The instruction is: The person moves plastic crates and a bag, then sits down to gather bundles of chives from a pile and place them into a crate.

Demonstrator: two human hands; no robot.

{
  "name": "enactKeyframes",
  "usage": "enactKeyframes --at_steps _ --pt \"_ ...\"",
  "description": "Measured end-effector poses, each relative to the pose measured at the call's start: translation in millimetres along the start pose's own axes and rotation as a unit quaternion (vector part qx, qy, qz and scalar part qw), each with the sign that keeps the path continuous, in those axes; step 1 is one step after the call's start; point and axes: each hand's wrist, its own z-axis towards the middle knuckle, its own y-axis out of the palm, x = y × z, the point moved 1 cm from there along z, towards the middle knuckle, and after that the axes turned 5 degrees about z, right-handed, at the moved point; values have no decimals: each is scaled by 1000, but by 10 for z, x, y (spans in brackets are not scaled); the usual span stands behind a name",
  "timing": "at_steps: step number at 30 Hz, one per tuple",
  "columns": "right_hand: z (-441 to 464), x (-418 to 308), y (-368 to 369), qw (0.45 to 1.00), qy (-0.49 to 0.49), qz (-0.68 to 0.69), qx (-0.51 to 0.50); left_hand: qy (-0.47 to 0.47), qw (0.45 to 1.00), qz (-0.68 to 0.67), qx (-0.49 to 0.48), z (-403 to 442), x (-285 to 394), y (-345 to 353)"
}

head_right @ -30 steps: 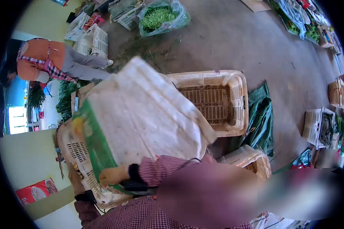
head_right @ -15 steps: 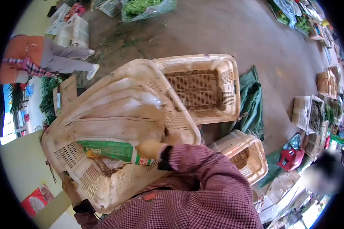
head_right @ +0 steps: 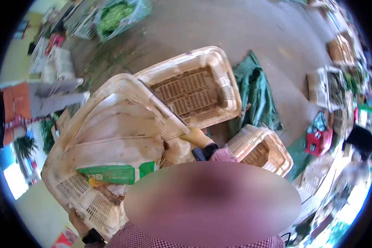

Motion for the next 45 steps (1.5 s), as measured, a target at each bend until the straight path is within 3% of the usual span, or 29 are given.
enactKeyframes --at_steps 2,4,5,9,12,13,16,17,20,22,23,24,25,28,29,30,32,33,36,37,43,44,45 --pt "-159 -80 23 995 -10 -67 74 23 999 -1 39 66 -12 61" --pt "-430 -69 75 991 -34 -34 123 31 994 -59 -83 269 -74 -113" --pt "-473 98 134 988 -22 -47 148 18 999 18 -36 -274 558 291" --pt "-1328 -33 217 966 -5 -14 258 161 983 -3 -92 -557 907 431" --pt "-2155 104 432 937 -14 35 348 143 977 24 -155 330 555 27" --pt "-2436 169 518 923 -20 50 380 177 969 7 -174 278 642 86" --pt "-3214 544 1084 871 -45 103 478 271 955 -37 -114 708 404 140" --pt "-3520 576 1203 854 -43 119 504 259 949 -41 -176 672 545 100" --pt "-4417 712 1699 793 -35 180 581 377 880 -58 -283 449 848 -139" --pt "-4950 861 2024 751 -48 207 625 388 852 -64 -346 436 1138 -307" --pt "-4558 966 2604 738 -74 193 642 383 847 -98 -356 1315 607 -167" --pt "-4729 936 2858 723 -74 210 654 390 838 -93 -371 1354 741 -170" --pt "-4915 961 3137 707 -80 226 665 327 878 -125 -327 199 663 -461" --pt "-5337 985 4040 648 -78 241 718 409 812 -149 -388 547 723 -678" --pt "-5439 1020 4369 623 -90 247 737 409 824 -102 -378 -215 628 -1143" --pt "-4823 1010 4145 629 -104 238 733 402 821 -107 -390 421 518 -587" --pt "-4727 975 4635 593 -107 273 750 434 776 -78 -451 1303 711 -277" --pt "-4542 1006 4848 563 -118 281 768 438 725 -185 -498 1835 771 101" --pt "-4063 1171 5756 475 -152 302 813 485 659 -193 -542 2383 932 285" --pt "-4004 1252 5274 499 -145 319 793 419 719 -183 -523 1900 975 365" --pt "-3785 716 7077 367 -108 370 847 531 588 -135 -595 1930 1769 518" --pt "-3660 768 6644 360 -103 361 854 494 590 -102 -630 1807 2010 1255" --pt "-3603 752 6931 333 -100 372 860 556 565 -95 -603 1730 2070 1317"
